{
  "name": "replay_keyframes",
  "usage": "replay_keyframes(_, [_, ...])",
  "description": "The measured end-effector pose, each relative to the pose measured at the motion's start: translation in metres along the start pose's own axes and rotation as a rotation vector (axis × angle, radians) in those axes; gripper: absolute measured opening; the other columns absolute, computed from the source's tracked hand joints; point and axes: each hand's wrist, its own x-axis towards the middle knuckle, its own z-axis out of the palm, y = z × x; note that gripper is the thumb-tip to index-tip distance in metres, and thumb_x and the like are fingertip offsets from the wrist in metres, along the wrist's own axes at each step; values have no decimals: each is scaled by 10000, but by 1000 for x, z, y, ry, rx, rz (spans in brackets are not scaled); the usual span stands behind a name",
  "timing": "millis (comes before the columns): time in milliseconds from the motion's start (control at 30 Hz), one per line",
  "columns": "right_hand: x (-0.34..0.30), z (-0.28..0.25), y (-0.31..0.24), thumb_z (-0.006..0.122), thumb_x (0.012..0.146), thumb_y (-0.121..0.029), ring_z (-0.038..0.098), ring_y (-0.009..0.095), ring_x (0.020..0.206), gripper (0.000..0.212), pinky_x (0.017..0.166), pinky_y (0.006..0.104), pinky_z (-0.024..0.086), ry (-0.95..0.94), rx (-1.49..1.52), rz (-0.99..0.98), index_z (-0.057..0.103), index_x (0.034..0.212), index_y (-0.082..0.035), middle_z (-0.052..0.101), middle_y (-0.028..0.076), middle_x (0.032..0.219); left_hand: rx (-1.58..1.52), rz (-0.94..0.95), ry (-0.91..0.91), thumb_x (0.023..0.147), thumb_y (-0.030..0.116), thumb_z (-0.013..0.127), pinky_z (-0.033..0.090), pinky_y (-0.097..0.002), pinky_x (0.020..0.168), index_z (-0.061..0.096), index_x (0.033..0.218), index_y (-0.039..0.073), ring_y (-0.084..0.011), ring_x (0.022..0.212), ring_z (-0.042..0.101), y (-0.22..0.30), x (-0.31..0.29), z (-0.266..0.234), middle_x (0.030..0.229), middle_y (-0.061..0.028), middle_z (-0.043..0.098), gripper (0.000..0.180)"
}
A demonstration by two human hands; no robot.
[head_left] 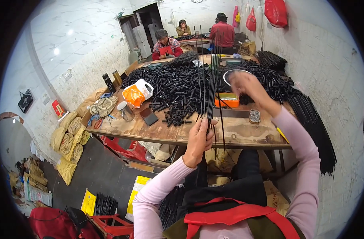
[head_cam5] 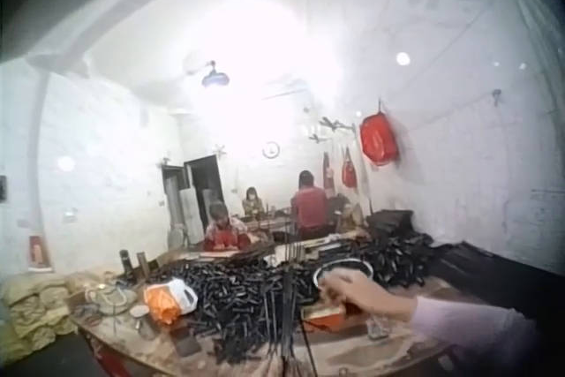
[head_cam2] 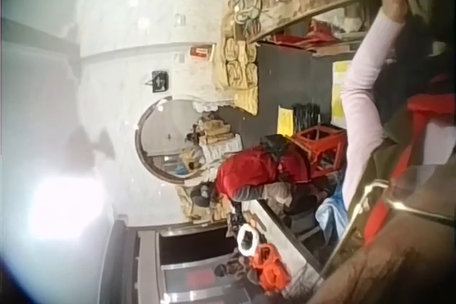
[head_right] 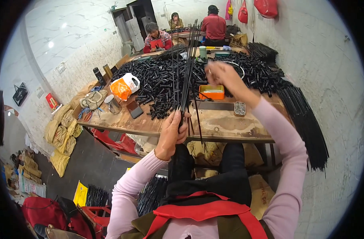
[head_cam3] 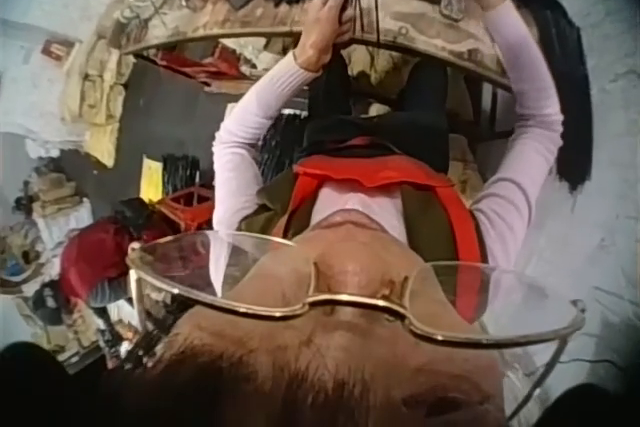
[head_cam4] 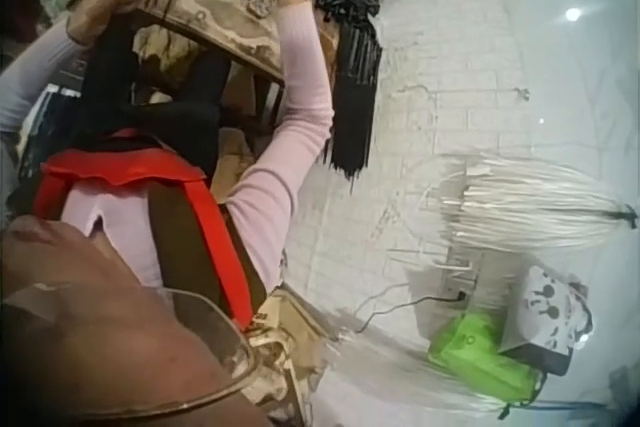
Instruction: Assembling industrial wire harnesses by aligning cables on a jig and using pliers to attach connectors.
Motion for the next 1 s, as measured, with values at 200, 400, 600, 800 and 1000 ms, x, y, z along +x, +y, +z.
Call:
replay_keyframes(200, [60,14,-20,575,981,-370,681,263,921,369,852,352,575,-63,682,239,576,1089,-17,669,151,973,-23,-42,-124,1063,335,396,344,-201,450,533,1163,46,-52,501,416,-41,-8,13,694,21,500,336])
replay_keyframes(400, [7,40,-31,461,1030,-368,672,302,1006,396,886,385,571,-206,682,360,531,1167,-3,660,202,1080,-344,-132,-526,1048,272,410,537,-446,932,470,1273,-52,-283,1063,640,-21,18,-4,1194,-207,614,399])
replay_keyframes(600, [-26,17,-32,432,1041,-330,612,307,1148,409,993,399,510,-278,624,290,498,1240,22,601,228,1228,-307,-241,-407,1065,234,361,522,-453,976,458,1292,-85,-286,1164,597,-16,8,19,1277,-206,581,404])
replay_keyframes(800, [-44,22,-23,439,1045,-275,605,301,1165,453,1019,410,491,-308,604,200,471,1321,82,607,216,1231,-291,-147,-433,1054,207,412,537,-414,961,443,1325,-102,-293,1118,628,-3,23,19,1264,-212,589,412])
replay_keyframes(1000, [-61,30,-26,460,1037,-274,588,292,1194,444,1054,393,464,-408,600,244,490,1307,77,598,210,1252,-228,-214,-376,1026,183,500,537,-400,965,451,1315,-111,-274,1120,629,-2,-1,25,1216,-207,615,414])
